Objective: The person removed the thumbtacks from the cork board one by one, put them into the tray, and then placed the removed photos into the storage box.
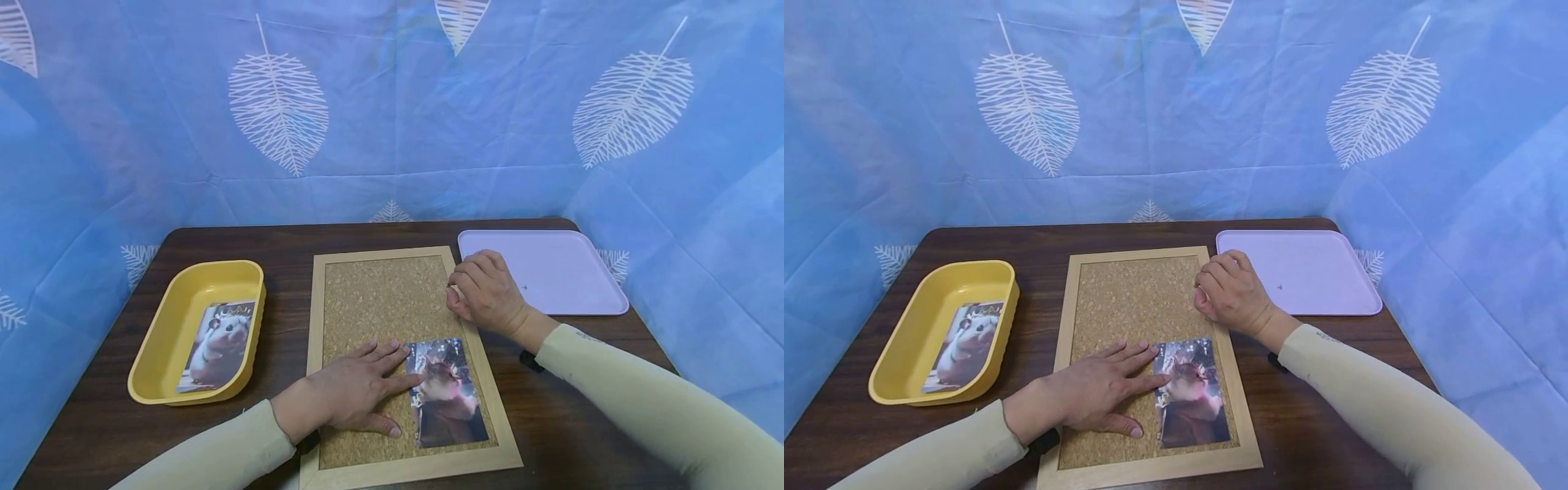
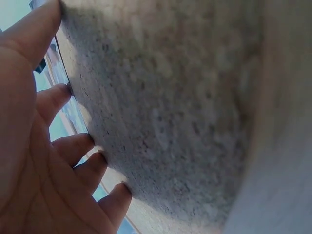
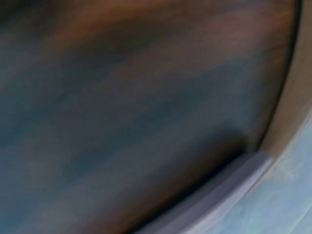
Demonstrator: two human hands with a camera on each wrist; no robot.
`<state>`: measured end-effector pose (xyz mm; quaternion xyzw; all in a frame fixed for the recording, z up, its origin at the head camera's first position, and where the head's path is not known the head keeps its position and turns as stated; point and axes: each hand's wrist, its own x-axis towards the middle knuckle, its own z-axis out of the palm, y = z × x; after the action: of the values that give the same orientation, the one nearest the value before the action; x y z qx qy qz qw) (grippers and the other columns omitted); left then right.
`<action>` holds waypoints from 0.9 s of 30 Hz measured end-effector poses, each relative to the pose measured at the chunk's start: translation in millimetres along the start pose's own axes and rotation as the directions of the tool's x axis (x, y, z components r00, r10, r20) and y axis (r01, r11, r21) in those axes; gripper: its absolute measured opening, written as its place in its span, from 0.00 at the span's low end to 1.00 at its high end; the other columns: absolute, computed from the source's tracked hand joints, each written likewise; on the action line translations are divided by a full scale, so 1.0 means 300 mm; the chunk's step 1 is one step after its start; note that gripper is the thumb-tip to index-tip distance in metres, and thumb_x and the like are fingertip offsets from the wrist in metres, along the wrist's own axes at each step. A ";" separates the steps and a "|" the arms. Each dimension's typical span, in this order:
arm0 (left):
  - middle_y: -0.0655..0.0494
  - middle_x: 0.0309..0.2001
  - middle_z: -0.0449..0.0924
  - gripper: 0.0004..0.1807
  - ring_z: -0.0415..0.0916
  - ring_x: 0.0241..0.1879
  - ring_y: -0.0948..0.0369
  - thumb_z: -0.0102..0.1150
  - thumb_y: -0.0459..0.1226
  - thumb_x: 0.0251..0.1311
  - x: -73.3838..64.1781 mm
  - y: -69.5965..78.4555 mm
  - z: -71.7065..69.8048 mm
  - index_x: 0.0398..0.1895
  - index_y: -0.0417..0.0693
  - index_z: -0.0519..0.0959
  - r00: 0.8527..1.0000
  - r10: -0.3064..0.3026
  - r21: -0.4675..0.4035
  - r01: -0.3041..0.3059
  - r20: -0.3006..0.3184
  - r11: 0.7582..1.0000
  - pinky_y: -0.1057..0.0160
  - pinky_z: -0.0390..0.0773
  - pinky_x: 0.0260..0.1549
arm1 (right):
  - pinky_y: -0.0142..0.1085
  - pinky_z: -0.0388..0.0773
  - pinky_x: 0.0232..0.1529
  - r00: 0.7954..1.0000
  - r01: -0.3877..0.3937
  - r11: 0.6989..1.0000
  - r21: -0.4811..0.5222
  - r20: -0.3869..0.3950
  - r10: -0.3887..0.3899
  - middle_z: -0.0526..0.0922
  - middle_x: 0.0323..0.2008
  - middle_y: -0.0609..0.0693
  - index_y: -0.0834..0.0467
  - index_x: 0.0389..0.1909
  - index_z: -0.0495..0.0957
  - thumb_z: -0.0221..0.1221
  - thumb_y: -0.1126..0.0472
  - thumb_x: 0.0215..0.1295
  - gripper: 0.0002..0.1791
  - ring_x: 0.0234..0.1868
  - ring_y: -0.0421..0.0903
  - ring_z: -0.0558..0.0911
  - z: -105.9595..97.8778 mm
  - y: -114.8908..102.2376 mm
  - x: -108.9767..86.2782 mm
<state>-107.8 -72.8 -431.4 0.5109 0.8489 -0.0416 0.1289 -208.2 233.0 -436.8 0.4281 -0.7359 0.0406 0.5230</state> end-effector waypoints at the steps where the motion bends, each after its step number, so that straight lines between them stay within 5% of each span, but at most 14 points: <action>1: 0.51 0.86 0.46 0.46 0.44 0.85 0.53 0.43 0.73 0.68 0.000 0.001 0.001 0.86 0.73 0.51 1.000 -0.001 -0.002 0.001 0.000 1.000 0.47 0.54 0.82 | 0.56 0.75 0.46 1.000 -0.013 1.000 -0.005 -0.004 0.013 0.82 0.32 0.56 0.61 0.31 0.78 0.55 0.63 0.63 0.06 0.37 0.59 0.80 -0.004 0.006 -0.011; 17: 0.51 0.86 0.46 0.46 0.44 0.85 0.53 0.44 0.73 0.68 0.003 0.006 0.006 0.86 0.72 0.51 1.000 -0.004 -0.010 0.004 -0.006 1.000 0.47 0.53 0.82 | 0.61 0.71 0.44 0.984 -0.142 0.983 -0.113 0.089 0.152 0.80 0.31 0.61 0.65 0.32 0.78 0.56 0.61 0.60 0.09 0.36 0.62 0.79 -0.103 0.125 -0.169; 23: 0.51 0.86 0.46 0.46 0.44 0.85 0.53 0.44 0.73 0.68 0.002 0.003 0.008 0.86 0.72 0.51 1.000 -0.001 -0.019 0.001 -0.010 1.000 0.46 0.53 0.82 | 0.61 0.70 0.44 0.969 -0.175 0.969 -0.177 0.145 0.201 0.78 0.31 0.61 0.65 0.32 0.76 0.55 0.61 0.62 0.09 0.36 0.65 0.78 -0.145 0.162 -0.204; 27: 0.50 0.87 0.45 0.46 0.43 0.85 0.52 0.44 0.73 0.69 0.000 -0.001 0.009 0.86 0.71 0.50 1.000 0.004 -0.024 -0.005 -0.007 1.000 0.46 0.53 0.82 | 0.63 0.70 0.46 0.941 -0.188 0.951 -0.246 0.233 0.247 0.78 0.31 0.63 0.66 0.31 0.75 0.53 0.60 0.65 0.11 0.38 0.67 0.78 -0.172 0.182 -0.227</action>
<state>-107.7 -73.5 -434.1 0.5114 0.8486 -0.0293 0.1324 -201.1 333.5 -447.4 0.2847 -0.8412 -0.0402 0.4580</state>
